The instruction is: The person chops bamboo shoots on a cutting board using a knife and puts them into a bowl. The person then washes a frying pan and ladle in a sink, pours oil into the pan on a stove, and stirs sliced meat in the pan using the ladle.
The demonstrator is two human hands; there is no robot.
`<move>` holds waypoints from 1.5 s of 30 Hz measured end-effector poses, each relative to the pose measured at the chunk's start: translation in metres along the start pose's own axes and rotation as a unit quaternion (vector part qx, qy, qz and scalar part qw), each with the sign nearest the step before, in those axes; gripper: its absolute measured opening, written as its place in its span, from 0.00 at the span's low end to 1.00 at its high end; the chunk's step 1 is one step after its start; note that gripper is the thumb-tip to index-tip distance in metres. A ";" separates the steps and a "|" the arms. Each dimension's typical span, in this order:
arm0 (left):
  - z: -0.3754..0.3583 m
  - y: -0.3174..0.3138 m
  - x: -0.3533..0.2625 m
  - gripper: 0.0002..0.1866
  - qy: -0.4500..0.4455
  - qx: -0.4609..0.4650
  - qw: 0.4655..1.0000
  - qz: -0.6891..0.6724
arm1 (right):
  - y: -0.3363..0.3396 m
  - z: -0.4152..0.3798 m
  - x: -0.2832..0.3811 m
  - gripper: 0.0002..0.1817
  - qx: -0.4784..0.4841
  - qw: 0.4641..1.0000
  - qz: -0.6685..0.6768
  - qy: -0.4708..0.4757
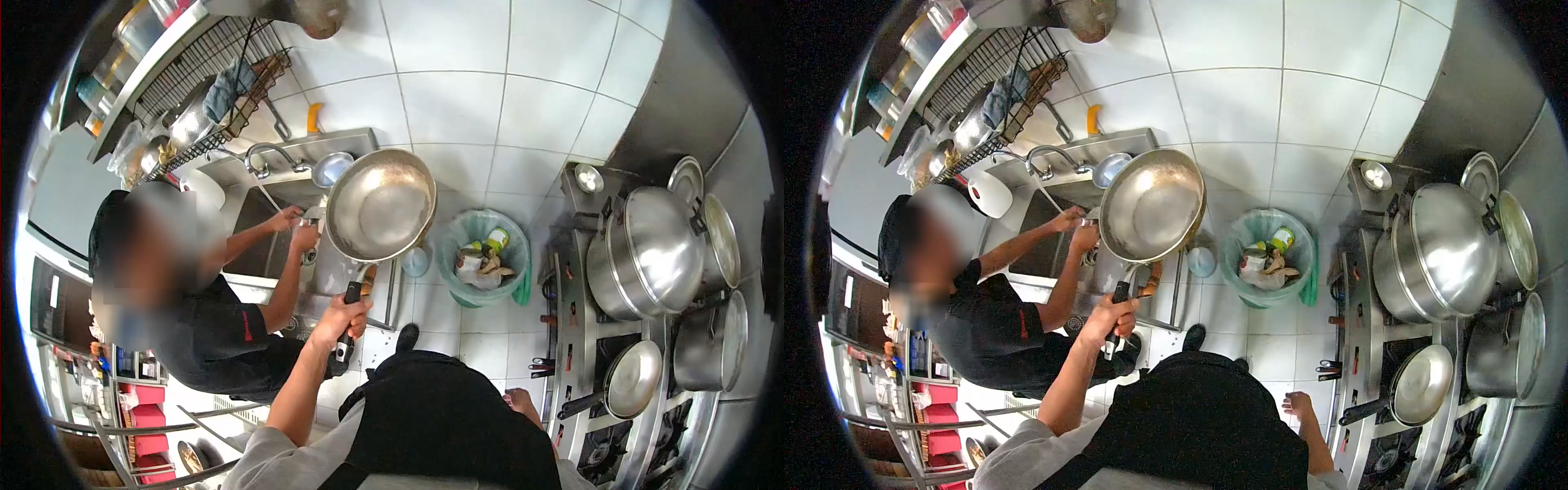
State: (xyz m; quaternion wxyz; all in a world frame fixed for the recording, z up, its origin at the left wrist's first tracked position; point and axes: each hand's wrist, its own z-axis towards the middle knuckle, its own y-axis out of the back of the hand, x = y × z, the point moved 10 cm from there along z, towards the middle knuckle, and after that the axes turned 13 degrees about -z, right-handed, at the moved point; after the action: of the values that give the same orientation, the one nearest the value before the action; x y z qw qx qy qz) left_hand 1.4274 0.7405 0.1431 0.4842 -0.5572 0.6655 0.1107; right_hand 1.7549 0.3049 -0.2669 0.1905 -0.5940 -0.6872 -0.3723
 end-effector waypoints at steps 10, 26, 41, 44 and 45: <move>0.000 0.017 -0.036 0.19 -0.039 -0.026 0.997 0.062 | -0.023 0.049 -0.077 0.17 0.063 0.982 0.167 -0.064; 0.030 0.073 -0.075 0.23 -0.032 0.019 0.999 -0.022 | -0.012 0.033 -0.045 0.12 0.019 0.976 0.180 -0.122; 0.036 0.190 -0.125 0.22 -0.053 -0.085 0.995 -0.013 | 0.057 0.015 0.411 0.16 -0.056 0.976 0.136 0.164; 0.030 0.228 -0.117 0.21 -0.057 -0.139 0.988 -0.041 | 0.029 0.023 0.579 0.16 0.030 0.947 0.110 0.302; 0.026 0.233 -0.117 0.19 -0.068 -0.156 0.984 -0.046 | 0.010 0.029 0.631 0.16 0.078 0.936 0.111 0.326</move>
State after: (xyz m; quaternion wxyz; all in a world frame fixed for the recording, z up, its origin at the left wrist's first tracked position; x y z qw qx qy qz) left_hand 1.2324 0.9155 0.1281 0.4400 -0.6467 0.5797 0.2283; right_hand 1.6302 0.7517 0.1617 0.4900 -0.4956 -0.5442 -0.4670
